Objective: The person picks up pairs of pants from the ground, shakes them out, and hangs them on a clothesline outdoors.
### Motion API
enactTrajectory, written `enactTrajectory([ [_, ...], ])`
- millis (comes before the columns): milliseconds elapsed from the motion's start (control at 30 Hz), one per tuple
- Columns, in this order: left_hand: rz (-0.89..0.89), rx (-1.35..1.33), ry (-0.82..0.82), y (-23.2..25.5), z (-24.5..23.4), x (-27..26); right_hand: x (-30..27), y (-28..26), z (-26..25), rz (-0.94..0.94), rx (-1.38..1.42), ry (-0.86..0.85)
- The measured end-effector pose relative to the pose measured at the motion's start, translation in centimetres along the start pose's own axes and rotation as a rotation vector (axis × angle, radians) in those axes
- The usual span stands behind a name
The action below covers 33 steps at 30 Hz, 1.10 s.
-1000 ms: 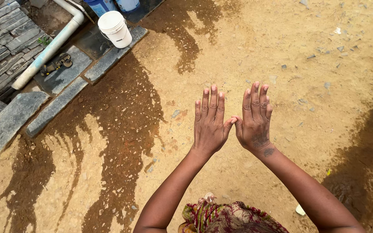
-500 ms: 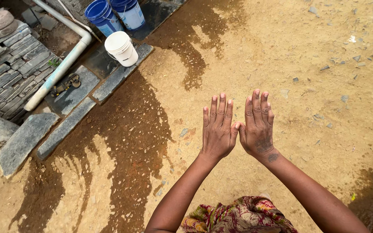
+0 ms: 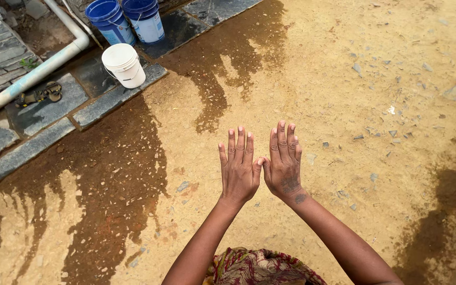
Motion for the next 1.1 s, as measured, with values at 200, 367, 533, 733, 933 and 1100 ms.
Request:
enactTrajectory([
  [200, -0.087, 0.085, 0.007, -0.7, 3.3, 2.7, 2.8, 4.1, 2.7, -0.017, 0.053, -0.046],
  [367, -0.131, 0.152, -0.006, -3.0, 6.2, 4.9, 4.3, 6.5, 7.3, -0.02, 0.128, -0.114],
  [533, -0.187, 0.174, 0.068, -7.7, 10.0, 8.0, 6.5, 8.8, 13.3, -0.047, 0.157, -0.111],
  [733, -0.221, 0.19, 0.116, -14.1, 16.0, 14.3, 12.5, 11.8, 22.1, -0.086, 0.176, -0.102],
  [933, -0.233, 0.192, 0.077, -20.1, 19.9, 22.7, 19.7, 14.9, 29.4, -0.063, 0.152, -0.09],
  [1100, -0.237, 0.192, -0.002, -24.1, 22.5, 27.2, 22.8, 17.7, 34.0, -0.001, 0.128, -0.092],
])
Point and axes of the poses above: each hand's wrist, its own x-axis towards the middle knuckle, its own z-axis out of the palm, y = z × x, the point moved 1 cm from there along x, towards the middle knuckle, and after that the axes turned 15 degrees about y, right-handed, at the moved point
